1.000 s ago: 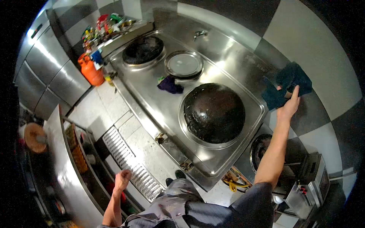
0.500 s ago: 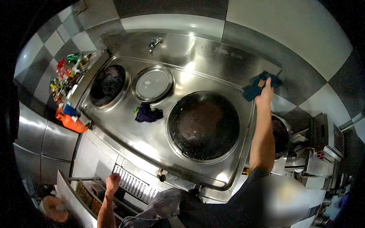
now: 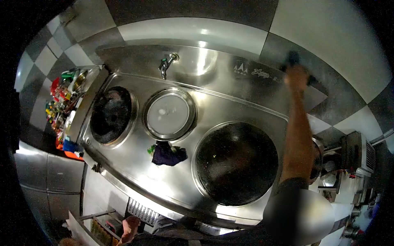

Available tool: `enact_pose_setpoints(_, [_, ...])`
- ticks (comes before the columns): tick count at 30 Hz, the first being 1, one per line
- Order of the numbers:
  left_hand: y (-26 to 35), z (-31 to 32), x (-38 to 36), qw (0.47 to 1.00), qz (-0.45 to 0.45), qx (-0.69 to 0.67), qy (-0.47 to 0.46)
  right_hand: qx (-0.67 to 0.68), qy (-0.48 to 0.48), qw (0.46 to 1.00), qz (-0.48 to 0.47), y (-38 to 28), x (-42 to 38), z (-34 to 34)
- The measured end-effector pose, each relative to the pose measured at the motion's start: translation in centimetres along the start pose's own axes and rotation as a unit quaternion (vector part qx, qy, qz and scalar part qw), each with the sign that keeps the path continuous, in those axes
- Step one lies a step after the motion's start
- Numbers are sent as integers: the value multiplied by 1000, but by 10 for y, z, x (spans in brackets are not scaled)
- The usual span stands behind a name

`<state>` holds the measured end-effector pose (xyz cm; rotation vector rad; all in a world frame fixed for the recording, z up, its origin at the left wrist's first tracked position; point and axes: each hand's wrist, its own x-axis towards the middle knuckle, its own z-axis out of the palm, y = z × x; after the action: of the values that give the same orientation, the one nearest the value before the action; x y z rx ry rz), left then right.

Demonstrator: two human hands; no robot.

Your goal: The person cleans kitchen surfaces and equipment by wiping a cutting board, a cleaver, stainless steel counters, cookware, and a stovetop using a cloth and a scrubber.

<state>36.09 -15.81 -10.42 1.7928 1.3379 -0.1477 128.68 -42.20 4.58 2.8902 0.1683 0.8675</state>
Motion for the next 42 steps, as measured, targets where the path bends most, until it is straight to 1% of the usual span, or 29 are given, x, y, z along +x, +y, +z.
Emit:
enact_pose_setpoints(1, [1,2,21,993,105,-50,23,24,46,999,-1,-43,-7,-7])
enact_pose_setpoints(2, [21,-5,38,989,130,-71,10,119,44,992,-9,-94,-20,-41])
enact_pose_setpoints(3, [50,-13,59,983,150,-106,-6,150,79,978,-119,-134,-29,-68])
enact_pose_setpoints(4, [76,-20,81,975,170,-144,-20,301,-23,952,-52,-180,-35,-99])
enact_pose_setpoints(5, [102,-25,103,964,187,-183,-37,190,41,969,-154,-224,-31,-93])
enact_pose_setpoints(6, [129,-25,123,955,178,-232,-47,182,71,967,-163,-270,-40,-96])
enact_pose_setpoints(7, [156,-26,142,944,168,-280,-56,194,-2,966,-169,-309,-48,-121])
enact_pose_setpoints(8, [180,-30,162,956,129,-251,-76,275,124,930,-211,-346,-54,-110])
enact_pose_setpoints(12, [259,-34,212,938,281,-184,-89,337,79,896,-279,-420,-72,-124])
enact_pose_setpoints(14, [293,-41,232,870,485,-87,-13,320,99,887,-318,-402,-75,-128])
enact_pose_setpoints(15, [303,-42,243,850,520,-89,3,305,140,884,-327,-381,-72,-116])
enact_pose_setpoints(18, [335,-51,250,875,479,-65,16,241,206,888,-334,-284,-66,-88])
enact_pose_setpoints(19, [338,-49,256,868,494,-38,31,236,180,897,-328,-237,-67,-83])
enact_pose_setpoints(21, [328,-41,262,877,478,-29,37,169,292,890,-306,-139,-67,-35])
enact_pose_setpoints(22, [321,-34,263,874,483,-24,36,144,162,942,-255,-91,-70,-53])
enact_pose_setpoints(23, [314,-26,264,887,459,-29,34,114,200,957,-178,-49,-76,-40])
enact_pose_setpoints(24, [306,-21,264,901,432,-33,34,169,177,958,-147,-3,-74,-32])
enact_pose_setpoints(25, [300,-15,261,907,414,-77,7,80,174,981,-31,23,-83,-26])
enact_pose_setpoints(26, [301,-11,253,916,395,-71,-2,118,274,955,2,62,-81,8])
enact_pose_setpoints(27, [300,-9,250,917,394,-59,-6,148,297,942,43,73,-88,4])
enact_pose_setpoints(28, [300,-6,249,918,394,-48,-12,136,307,926,172,77,-92,30])
enact_pose_setpoints(30, [298,6,251,924,365,-111,-7,233,182,871,391,67,-81,83])
enact_pose_setpoints(32, [309,14,248,920,364,-144,-17,51,153,910,382,-10,-85,74])
enact_pose_setpoints(33, [317,16,242,926,350,-142,-19,120,173,892,399,-53,-86,71])
enact_pose_setpoints(36, [310,30,252,922,345,-169,-40,353,200,855,324,-200,-105,22])
enact_pose_setpoints(39, [309,35,251,917,361,-160,-55,652,97,727,191,-320,-134,-47])
enact_pose_setpoints(40, [313,33,246,916,367,-153,-57,567,27,822,33,-330,-139,-62])
enact_pose_setpoints(41, [318,29,242,915,370,-151,-56,481,-6,866,-138,-341,-143,-79])
enact_pose_setpoints(42, [323,27,238,911,394,-118,-40,232,204,896,-318,-365,-153,-38])
